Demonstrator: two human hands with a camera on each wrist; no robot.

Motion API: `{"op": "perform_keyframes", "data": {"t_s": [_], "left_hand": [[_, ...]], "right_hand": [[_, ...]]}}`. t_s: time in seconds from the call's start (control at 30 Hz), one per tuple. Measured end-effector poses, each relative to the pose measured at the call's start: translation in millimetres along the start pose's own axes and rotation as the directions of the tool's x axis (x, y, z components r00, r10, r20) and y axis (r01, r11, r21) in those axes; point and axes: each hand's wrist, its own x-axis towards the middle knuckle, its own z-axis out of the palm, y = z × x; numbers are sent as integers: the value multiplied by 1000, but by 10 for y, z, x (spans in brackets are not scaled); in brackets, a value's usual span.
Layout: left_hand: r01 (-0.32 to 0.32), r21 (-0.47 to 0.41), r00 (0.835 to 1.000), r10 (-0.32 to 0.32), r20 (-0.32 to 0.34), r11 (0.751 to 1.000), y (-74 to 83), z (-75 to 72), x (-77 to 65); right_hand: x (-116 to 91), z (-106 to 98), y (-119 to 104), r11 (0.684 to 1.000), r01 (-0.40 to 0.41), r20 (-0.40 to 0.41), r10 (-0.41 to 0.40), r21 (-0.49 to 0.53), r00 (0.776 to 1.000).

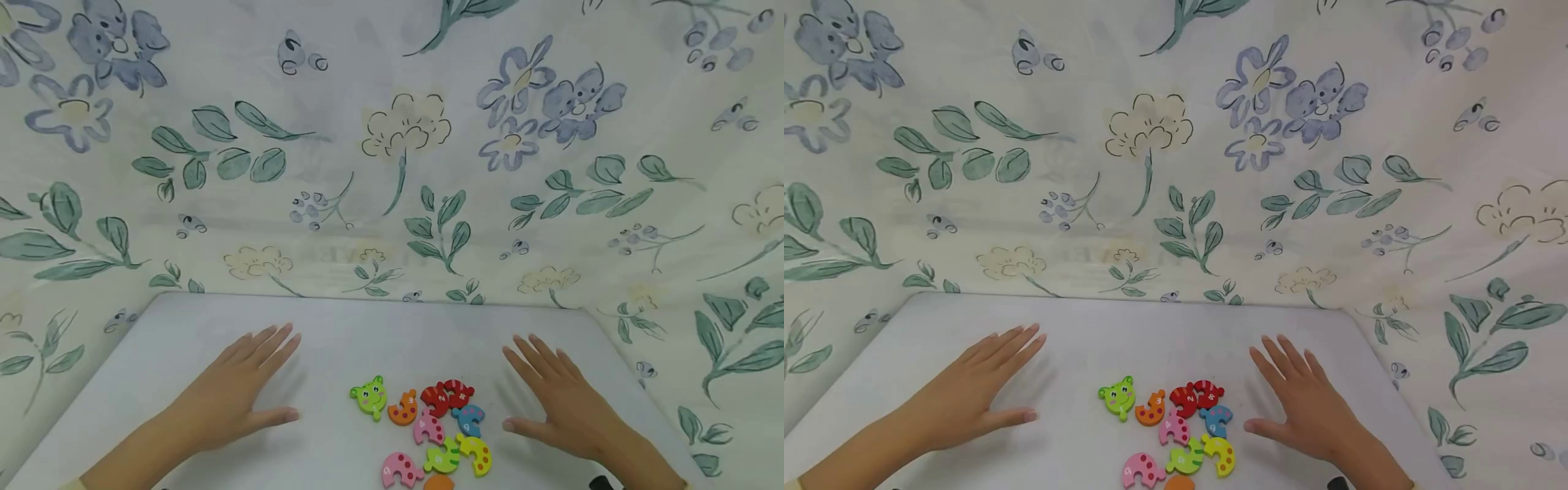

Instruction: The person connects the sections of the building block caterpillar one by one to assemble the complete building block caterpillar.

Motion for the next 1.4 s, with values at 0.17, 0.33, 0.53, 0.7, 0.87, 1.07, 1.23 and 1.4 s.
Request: {"op": "perform_keyframes", "data": {"t_s": [0.17, 0.33, 0.53, 0.7, 0.87, 1.07, 1.23, 1.4], "left_hand": [[-29, 5, 999, 30, -13, 1000, 31, 28, 96], [-69, -5, 998, 69, -2, 998, 49, 70, 226], [-118, -9, 992, 118, 38, 993, 102, 133, 423], [-166, -41, 983, 168, 77, 985, 211, 184, 559], [-176, -58, 975, 182, 126, 983, 302, 220, 670], [-199, -73, 964, 208, 165, 977, 465, 320, 830], [-228, -104, 950, 244, 194, 968, 588, 398, 939], [-275, -10, 946, 272, 178, 961, 609, 508, 957]], "right_hand": [[84, -29, -78, 997, 58, -25, -59, -44, 998], [178, -8, -132, 991, 116, -13, -117, -69, 993], [335, 23, -233, 981, 180, 42, -178, -65, 983], [496, 34, -349, 972, 228, 82, -223, -54, 971], [632, 54, -456, 961, 265, 131, -254, -77, 958], [771, 78, -551, 951, 304, 193, -288, -57, 938], [850, 139, -637, 937, 346, 226, -329, -39, 917], [902, 205, -683, 929, 368, 259, -343, -51, 903]]}}
